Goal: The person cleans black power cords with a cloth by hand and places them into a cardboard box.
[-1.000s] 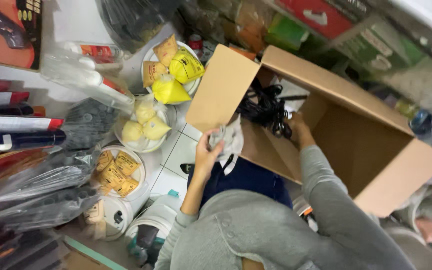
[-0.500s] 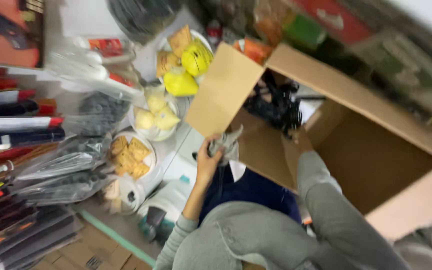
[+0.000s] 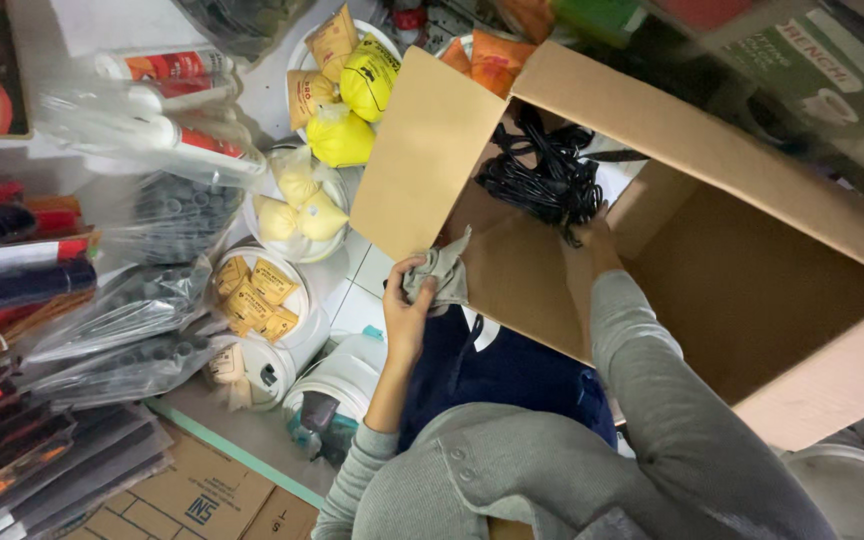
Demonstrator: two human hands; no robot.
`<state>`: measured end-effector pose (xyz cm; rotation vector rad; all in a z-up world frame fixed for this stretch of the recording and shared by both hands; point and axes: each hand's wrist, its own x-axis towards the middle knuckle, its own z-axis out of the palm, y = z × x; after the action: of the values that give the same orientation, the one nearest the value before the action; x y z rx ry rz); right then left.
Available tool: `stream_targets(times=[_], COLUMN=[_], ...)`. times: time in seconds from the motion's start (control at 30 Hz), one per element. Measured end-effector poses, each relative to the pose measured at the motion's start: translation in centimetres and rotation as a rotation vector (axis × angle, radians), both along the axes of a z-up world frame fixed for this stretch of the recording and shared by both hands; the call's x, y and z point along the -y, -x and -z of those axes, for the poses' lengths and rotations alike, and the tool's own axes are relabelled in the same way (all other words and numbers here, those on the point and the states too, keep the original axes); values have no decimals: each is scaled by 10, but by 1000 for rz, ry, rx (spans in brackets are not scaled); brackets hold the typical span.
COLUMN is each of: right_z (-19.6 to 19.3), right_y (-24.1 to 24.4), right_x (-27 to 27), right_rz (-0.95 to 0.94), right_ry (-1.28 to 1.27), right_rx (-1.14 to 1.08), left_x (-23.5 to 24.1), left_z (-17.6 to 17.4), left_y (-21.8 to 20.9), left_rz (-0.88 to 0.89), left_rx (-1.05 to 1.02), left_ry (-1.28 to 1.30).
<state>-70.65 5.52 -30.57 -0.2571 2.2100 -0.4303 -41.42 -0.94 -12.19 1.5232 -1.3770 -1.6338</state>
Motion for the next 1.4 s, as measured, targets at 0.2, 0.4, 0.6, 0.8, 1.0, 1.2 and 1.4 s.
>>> stream_targets(times=[0.2,0.4,0.6,0.8,1.0,1.2,1.4], right_z=[13,44,80,80,59,3,-158], right_y=[2,4,0,-7,12,19,-30], right_x=[14,1,-17,-44,-52,-39,-8], right_rz=[-90,-131,-336,-298,-176,-144,286], right_ry=[-163,-230,-56,278,632,854,1145], right_rx=[125,61,-146,-281,-240,-93,349], left_x=[-2,-1,-2,-2,-3,2,15], left_z=[4,3,2,8,15,42,-6], left_y=[-3,-5,-1,-2,-7,-13,-10], left_rz=[18,-17,-15,12,-4,-9,67], left_rx=[48,4,-28,-31,-123,-287,-404], left_ry=[24,-81,-62,-21,-93,-89,67])
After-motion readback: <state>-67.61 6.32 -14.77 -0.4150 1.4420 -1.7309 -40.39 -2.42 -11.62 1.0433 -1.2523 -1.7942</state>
